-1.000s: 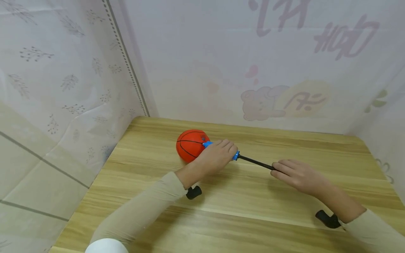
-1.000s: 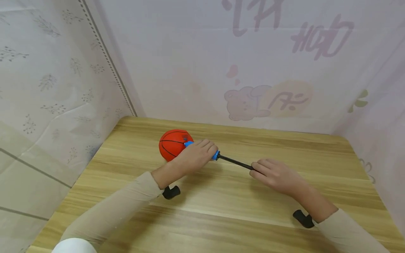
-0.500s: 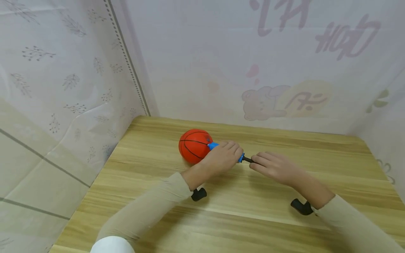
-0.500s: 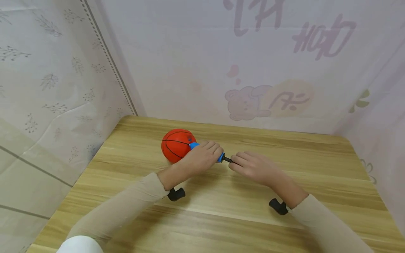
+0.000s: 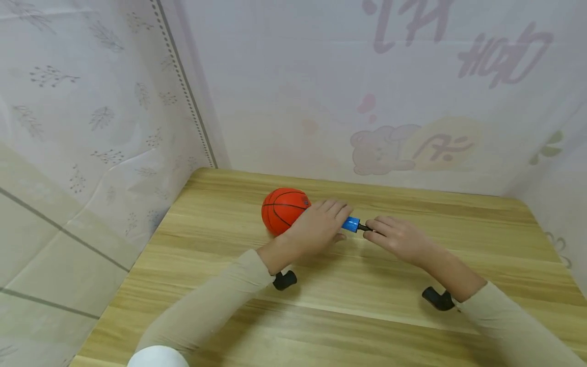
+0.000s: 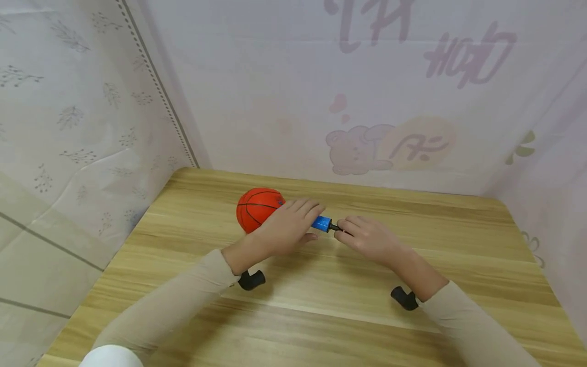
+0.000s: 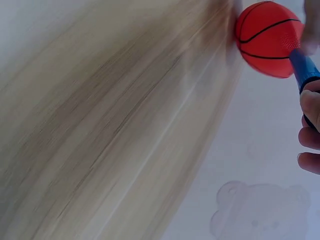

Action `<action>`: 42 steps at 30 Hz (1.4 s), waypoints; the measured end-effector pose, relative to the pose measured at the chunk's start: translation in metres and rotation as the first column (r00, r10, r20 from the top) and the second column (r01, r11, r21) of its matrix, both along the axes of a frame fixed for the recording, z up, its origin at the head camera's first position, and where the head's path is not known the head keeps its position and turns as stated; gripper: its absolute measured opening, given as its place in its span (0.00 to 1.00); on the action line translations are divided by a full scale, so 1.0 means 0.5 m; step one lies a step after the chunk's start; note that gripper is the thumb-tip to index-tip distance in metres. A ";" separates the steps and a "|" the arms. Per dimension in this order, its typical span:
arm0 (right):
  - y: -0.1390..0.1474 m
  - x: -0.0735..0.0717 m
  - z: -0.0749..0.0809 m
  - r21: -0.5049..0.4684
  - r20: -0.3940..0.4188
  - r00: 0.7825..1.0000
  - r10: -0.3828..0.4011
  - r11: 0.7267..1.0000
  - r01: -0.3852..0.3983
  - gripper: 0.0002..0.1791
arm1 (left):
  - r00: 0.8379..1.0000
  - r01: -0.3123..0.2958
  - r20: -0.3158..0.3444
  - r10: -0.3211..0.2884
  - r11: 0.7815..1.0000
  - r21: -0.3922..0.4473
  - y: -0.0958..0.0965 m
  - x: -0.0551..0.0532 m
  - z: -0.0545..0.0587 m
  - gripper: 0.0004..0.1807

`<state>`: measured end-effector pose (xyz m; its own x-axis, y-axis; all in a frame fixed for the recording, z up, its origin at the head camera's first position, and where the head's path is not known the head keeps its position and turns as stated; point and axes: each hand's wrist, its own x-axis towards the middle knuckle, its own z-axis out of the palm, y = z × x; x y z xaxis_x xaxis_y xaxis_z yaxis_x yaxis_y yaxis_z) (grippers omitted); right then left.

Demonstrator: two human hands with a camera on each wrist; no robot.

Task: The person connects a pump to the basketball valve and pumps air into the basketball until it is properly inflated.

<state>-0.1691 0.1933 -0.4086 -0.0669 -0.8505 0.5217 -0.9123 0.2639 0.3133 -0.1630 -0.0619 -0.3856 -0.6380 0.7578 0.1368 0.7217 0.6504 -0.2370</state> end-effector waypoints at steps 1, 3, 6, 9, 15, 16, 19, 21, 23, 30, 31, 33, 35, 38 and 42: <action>0.005 -0.001 -0.001 0.000 0.006 1.000 -0.004 1.000 0.004 0.26 | 1.000 -0.010 0.017 0.010 1.000 0.026 -0.010 -0.004 0.006 0.36; 0.012 -0.003 -0.003 -0.001 0.014 1.000 -0.006 1.000 0.006 0.26 | 0.998 -0.033 0.059 0.028 0.996 0.080 -0.038 -0.016 0.017 0.41; 0.022 -0.008 -0.007 -0.002 0.036 0.999 -0.008 1.000 0.008 0.26 | 0.992 -0.075 0.107 0.060 0.987 0.141 -0.083 -0.035 0.027 0.43; 0.030 -0.012 -0.012 0.004 0.067 0.997 -0.026 1.000 0.026 0.16 | 0.983 -0.115 0.165 0.085 0.977 0.179 -0.123 -0.050 0.026 0.42; 0.043 -0.022 -0.029 -0.004 0.145 0.984 -0.102 0.995 0.104 0.10 | 0.958 -0.166 0.269 0.104 0.962 0.218 -0.170 -0.061 0.005 0.43; 0.044 -0.024 -0.033 -0.010 0.149 0.982 -0.114 0.993 0.117 0.04 | 0.955 -0.169 0.279 0.101 0.958 0.233 -0.174 -0.062 0.000 0.43; 0.042 -0.032 -0.048 -0.033 0.188 0.973 -0.136 0.989 0.144 0.19 | 0.949 -0.177 0.302 0.091 0.946 0.271 -0.179 -0.066 -0.015 0.44; 0.039 -0.036 -0.060 -0.048 0.232 0.962 -0.145 0.986 0.160 0.26 | 0.948 -0.178 0.308 0.082 0.938 0.296 -0.179 -0.067 -0.024 0.44; 0.037 -0.038 -0.071 -0.055 0.285 0.946 -0.155 0.983 0.178 0.18 | 0.947 -0.180 0.310 0.079 0.932 0.314 -0.176 -0.067 -0.029 0.43; 0.032 -0.031 -0.087 -0.008 0.468 0.849 -0.246 0.959 0.283 0.11 | 0.956 -0.171 0.283 0.079 0.933 0.317 -0.165 -0.066 -0.030 0.36; 0.031 -0.030 -0.088 0.003 0.489 0.832 -0.262 0.954 0.299 0.10 | 0.956 -0.172 0.282 0.080 0.932 0.318 -0.164 -0.065 -0.031 0.35; 0.028 -0.028 -0.086 0.011 0.508 0.808 -0.300 0.940 0.342 0.07 | 0.957 -0.172 0.278 0.081 0.931 0.321 -0.162 -0.065 -0.032 0.34; 0.023 -0.028 -0.082 0.002 0.502 0.793 -0.345 0.917 0.398 0.06 | 0.959 -0.167 0.274 0.076 0.930 0.328 -0.161 -0.065 -0.033 0.33; 0.006 -0.030 -0.067 -0.031 0.484 0.777 -0.402 0.880 0.474 0.09 | 0.962 -0.156 0.265 0.066 0.929 0.335 -0.160 -0.066 -0.037 0.32; -0.051 -0.037 -0.034 0.002 0.548 0.727 -0.415 0.869 0.495 0.12 | 0.965 -0.152 0.255 0.065 0.929 0.338 -0.159 -0.066 -0.040 0.30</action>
<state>-0.1875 0.1679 -0.4255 -0.7180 -0.5707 0.3985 -0.6818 0.6921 -0.2371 -0.1961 -0.1414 -0.4058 -0.7601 0.6126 0.2168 0.6483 0.7375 0.1893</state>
